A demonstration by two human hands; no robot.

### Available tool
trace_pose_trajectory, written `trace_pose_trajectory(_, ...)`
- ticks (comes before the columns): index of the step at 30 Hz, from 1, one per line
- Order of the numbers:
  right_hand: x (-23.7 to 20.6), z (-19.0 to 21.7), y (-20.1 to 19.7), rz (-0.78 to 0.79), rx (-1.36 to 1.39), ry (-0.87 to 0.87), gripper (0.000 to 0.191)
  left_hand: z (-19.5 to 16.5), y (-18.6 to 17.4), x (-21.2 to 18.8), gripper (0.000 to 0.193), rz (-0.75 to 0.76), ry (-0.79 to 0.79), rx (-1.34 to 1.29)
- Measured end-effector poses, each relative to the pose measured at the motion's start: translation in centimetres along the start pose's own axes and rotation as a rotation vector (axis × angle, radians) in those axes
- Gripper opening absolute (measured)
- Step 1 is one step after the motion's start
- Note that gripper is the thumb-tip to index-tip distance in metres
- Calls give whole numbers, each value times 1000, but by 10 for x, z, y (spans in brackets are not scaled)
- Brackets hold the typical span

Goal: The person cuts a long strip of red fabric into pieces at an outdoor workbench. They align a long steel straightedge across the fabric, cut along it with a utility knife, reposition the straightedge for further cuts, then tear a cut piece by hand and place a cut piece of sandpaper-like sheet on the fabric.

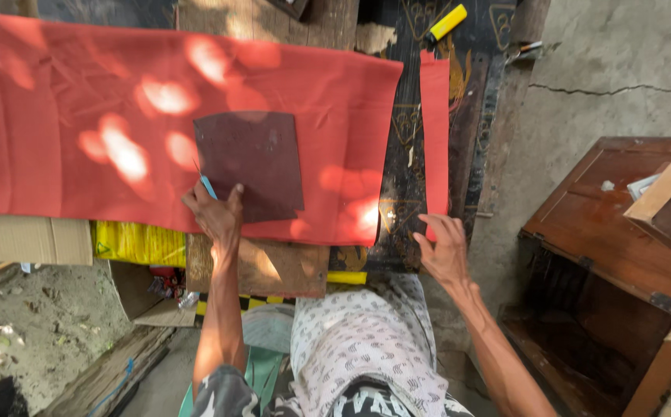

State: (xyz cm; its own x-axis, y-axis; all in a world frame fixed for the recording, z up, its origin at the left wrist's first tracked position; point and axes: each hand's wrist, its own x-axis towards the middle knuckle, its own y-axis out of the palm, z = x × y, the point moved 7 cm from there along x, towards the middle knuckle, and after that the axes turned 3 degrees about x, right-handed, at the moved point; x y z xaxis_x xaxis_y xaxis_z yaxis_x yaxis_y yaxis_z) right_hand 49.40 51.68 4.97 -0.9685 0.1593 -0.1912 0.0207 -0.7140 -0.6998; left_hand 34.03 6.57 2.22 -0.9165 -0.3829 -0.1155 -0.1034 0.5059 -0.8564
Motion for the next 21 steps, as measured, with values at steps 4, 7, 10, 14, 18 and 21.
trace_pose_trajectory(4,-16,31,48,24,73,-82,34,10,-1,1,79,7,-25,54)
trace_pose_trajectory(7,-35,52,76,46,-185,-246,43,13,-4,3,80,34,-33,78)
trace_pose_trajectory(10,-48,42,81,50,-233,-178,44,7,-21,4,71,15,-3,105)
trace_pose_trajectory(14,-59,22,68,28,-217,-97,41,-2,-44,-1,28,249,-79,-114)
trace_pose_trajectory(18,-62,8,24,-201,-195,51,34,-44,-84,-18,30,322,191,-454)
trace_pose_trajectory(21,-57,17,2,-293,-111,41,29,-64,-69,-36,32,442,70,-590)
